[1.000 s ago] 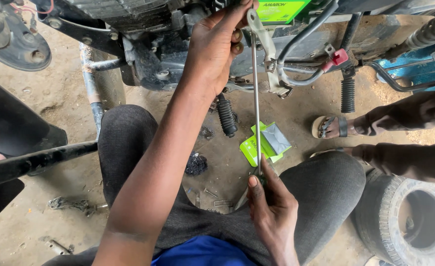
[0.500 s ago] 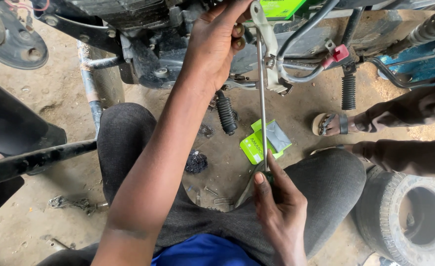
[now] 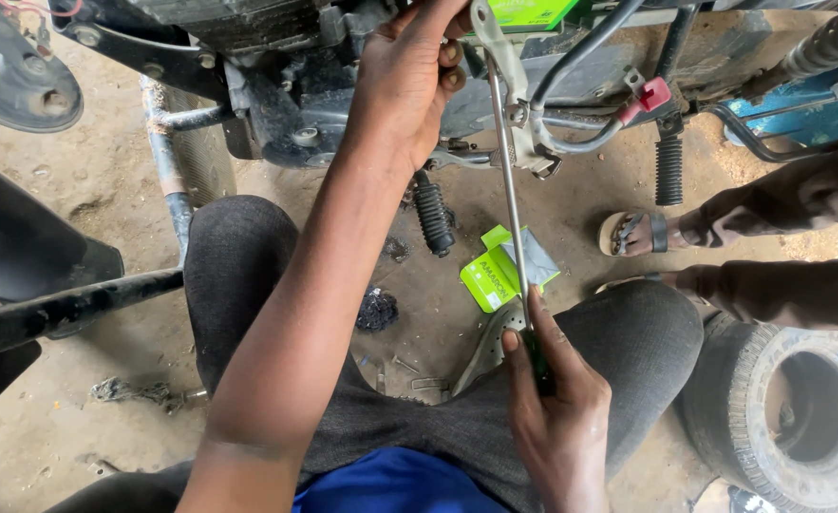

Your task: Installing a motorcycle battery into its slot and tightening the terminal connections with a screwdriver.

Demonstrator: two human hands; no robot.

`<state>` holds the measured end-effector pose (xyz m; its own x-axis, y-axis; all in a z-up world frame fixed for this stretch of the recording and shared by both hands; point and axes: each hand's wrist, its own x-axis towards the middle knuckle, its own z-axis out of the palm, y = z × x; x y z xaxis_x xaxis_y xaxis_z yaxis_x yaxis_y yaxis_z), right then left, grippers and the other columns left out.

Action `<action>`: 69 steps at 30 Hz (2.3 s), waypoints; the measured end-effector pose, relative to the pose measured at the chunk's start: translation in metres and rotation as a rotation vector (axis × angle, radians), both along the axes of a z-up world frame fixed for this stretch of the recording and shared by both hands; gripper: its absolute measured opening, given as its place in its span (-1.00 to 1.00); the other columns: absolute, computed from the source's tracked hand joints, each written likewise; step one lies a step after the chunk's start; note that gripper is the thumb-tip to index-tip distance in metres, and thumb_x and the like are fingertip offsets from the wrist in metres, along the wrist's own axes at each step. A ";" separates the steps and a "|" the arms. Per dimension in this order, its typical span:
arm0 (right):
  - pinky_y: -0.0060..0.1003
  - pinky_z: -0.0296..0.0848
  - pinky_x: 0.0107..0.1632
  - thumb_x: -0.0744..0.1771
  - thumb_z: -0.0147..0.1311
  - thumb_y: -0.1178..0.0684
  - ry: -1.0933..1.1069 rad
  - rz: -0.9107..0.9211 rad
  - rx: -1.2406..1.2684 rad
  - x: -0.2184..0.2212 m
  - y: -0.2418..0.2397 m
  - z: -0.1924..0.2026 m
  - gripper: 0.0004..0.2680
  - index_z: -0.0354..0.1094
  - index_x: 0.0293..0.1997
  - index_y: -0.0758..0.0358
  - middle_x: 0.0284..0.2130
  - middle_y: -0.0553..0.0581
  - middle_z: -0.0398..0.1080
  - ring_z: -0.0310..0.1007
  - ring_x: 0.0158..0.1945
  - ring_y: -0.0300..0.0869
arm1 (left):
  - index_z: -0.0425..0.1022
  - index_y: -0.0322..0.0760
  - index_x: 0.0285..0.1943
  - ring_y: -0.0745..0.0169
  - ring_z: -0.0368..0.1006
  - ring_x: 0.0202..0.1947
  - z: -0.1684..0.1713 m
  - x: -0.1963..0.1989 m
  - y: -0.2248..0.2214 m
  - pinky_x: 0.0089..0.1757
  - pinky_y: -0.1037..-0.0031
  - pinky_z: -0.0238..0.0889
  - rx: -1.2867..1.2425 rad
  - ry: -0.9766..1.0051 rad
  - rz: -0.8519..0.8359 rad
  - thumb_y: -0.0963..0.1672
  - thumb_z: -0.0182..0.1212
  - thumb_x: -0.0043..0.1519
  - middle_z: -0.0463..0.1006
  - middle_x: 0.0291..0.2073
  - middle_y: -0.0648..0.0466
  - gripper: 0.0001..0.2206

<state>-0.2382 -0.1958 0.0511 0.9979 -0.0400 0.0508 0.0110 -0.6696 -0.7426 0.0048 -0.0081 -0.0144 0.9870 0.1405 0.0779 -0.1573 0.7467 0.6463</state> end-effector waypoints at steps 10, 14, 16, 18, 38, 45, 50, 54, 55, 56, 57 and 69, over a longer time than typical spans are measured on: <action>-0.37 0.53 -0.14 0.33 0.16 0.05 0.128 -0.073 -0.016 0.007 -0.003 0.007 -0.63 0.32 0.32 0.19 -0.15 0.24 0.61 0.60 -0.15 -0.30 | 0.58 -0.29 -0.18 0.49 0.25 -0.39 -0.010 0.004 -0.006 -0.32 0.47 0.16 -0.092 0.003 0.018 -0.06 0.47 0.18 0.57 -0.35 0.17 -0.76; -0.36 0.53 -0.11 0.33 0.15 0.03 0.189 -0.090 0.012 0.010 -0.002 0.010 -0.62 0.32 0.33 0.16 -0.12 0.22 0.62 0.59 -0.14 -0.29 | 0.57 -0.30 -0.17 0.46 0.26 -0.38 -0.015 0.007 -0.004 -0.30 0.45 0.19 -0.086 -0.016 0.042 -0.08 0.46 0.22 0.56 -0.34 0.15 -0.78; -0.36 0.53 -0.14 0.32 0.15 0.03 0.220 -0.111 0.001 0.008 -0.005 0.007 -0.60 0.32 0.34 0.13 -0.16 0.20 0.64 0.60 -0.19 -0.29 | 0.57 -0.30 -0.17 0.45 0.26 -0.38 -0.013 0.004 -0.003 -0.30 0.44 0.20 -0.074 -0.024 0.044 -0.08 0.45 0.23 0.56 -0.34 0.14 -0.79; -0.38 0.48 -0.11 0.34 0.15 0.07 0.165 -0.056 0.120 0.005 -0.013 -0.001 -0.62 0.31 0.35 0.21 -0.13 0.25 0.64 0.52 -0.16 -0.28 | 0.56 -0.31 -0.16 0.46 0.24 -0.36 -0.008 -0.001 -0.001 -0.28 0.46 0.16 -0.070 -0.059 0.010 -0.08 0.45 0.26 0.56 -0.31 0.14 -0.79; -0.40 0.20 -0.77 0.42 -0.18 0.15 0.549 0.105 1.151 0.016 -0.033 0.040 -0.58 -0.01 0.51 0.38 -0.57 0.24 0.25 0.15 -0.79 -0.26 | 0.62 -0.40 -0.29 0.38 0.10 -0.63 0.047 -0.093 0.016 -0.53 0.47 -0.02 0.880 -0.088 -0.597 0.05 0.19 0.37 0.26 -0.64 0.20 -0.59; -0.39 0.40 -0.64 0.44 -0.06 0.04 0.379 0.078 0.967 -0.016 -0.041 0.031 -0.63 0.01 0.41 0.33 -0.31 0.41 0.42 0.38 -0.62 -0.19 | 0.71 -0.30 -0.14 0.49 0.29 -0.50 0.035 -0.103 -0.016 -0.39 0.60 0.19 0.504 -0.119 -0.570 0.10 0.27 0.25 0.55 -0.52 0.17 -0.59; -0.34 0.52 -0.42 0.40 0.00 -0.10 -0.123 0.067 -0.086 -0.058 -0.025 0.001 -0.58 0.09 0.37 0.34 -0.33 0.27 0.44 0.50 -0.47 -0.18 | 0.70 -0.32 -0.14 0.49 0.51 -0.36 0.024 -0.103 -0.025 -0.26 0.61 0.34 0.480 -0.169 -0.468 0.10 0.31 0.28 0.68 -0.38 0.16 -0.60; -0.33 0.38 -0.50 0.46 -0.16 -0.04 0.031 -0.283 -0.034 -0.067 -0.025 -0.021 -0.68 0.25 0.36 0.28 -0.60 0.13 0.44 0.42 -0.59 -0.19 | 0.70 -0.29 -0.27 0.51 0.31 -0.60 0.045 -0.105 -0.022 -0.49 0.60 0.13 0.626 0.004 -0.450 0.10 0.23 0.23 0.54 -0.59 0.23 -0.60; -0.33 0.38 -0.50 0.46 -0.16 -0.04 0.031 -0.284 -0.031 -0.061 -0.026 -0.019 -0.68 0.25 0.36 0.28 -0.60 0.13 0.44 0.42 -0.59 -0.19 | 0.70 -0.29 -0.27 0.51 0.31 -0.60 0.041 -0.105 -0.021 -0.49 0.60 0.13 0.629 0.004 -0.451 0.10 0.23 0.23 0.54 -0.59 0.23 -0.60; -0.32 0.40 -0.50 0.48 -0.15 -0.06 0.126 -0.158 0.486 -0.055 -0.027 -0.018 -0.66 0.17 0.37 0.33 -0.58 0.15 0.44 0.43 -0.58 -0.19 | 0.71 -0.25 -0.21 0.55 0.22 -0.59 0.037 -0.105 -0.021 -0.47 0.61 0.09 0.498 -0.053 -0.513 0.12 0.20 0.28 0.38 -0.62 0.31 -0.59; -0.30 0.42 -0.50 0.49 -0.14 -0.08 0.222 -0.029 0.996 -0.052 -0.030 -0.015 -0.65 0.10 0.39 0.38 -0.57 0.16 0.43 0.44 -0.57 -0.18 | 0.73 -0.20 -0.15 0.59 0.14 -0.57 0.033 -0.106 -0.023 -0.45 0.63 0.06 0.358 -0.107 -0.577 0.14 0.18 0.32 0.21 -0.64 0.40 -0.58; -0.32 0.47 -0.58 0.42 -0.19 -0.39 -0.037 -0.232 0.562 -0.080 -0.060 -0.053 -0.42 0.24 0.27 0.51 -0.67 0.16 0.37 0.42 -0.64 -0.19 | 0.68 -0.26 -0.17 0.55 0.14 -0.58 0.033 -0.105 -0.021 -0.46 0.60 0.10 0.321 -0.105 -0.590 0.17 0.03 0.41 0.39 -0.58 0.31 -0.49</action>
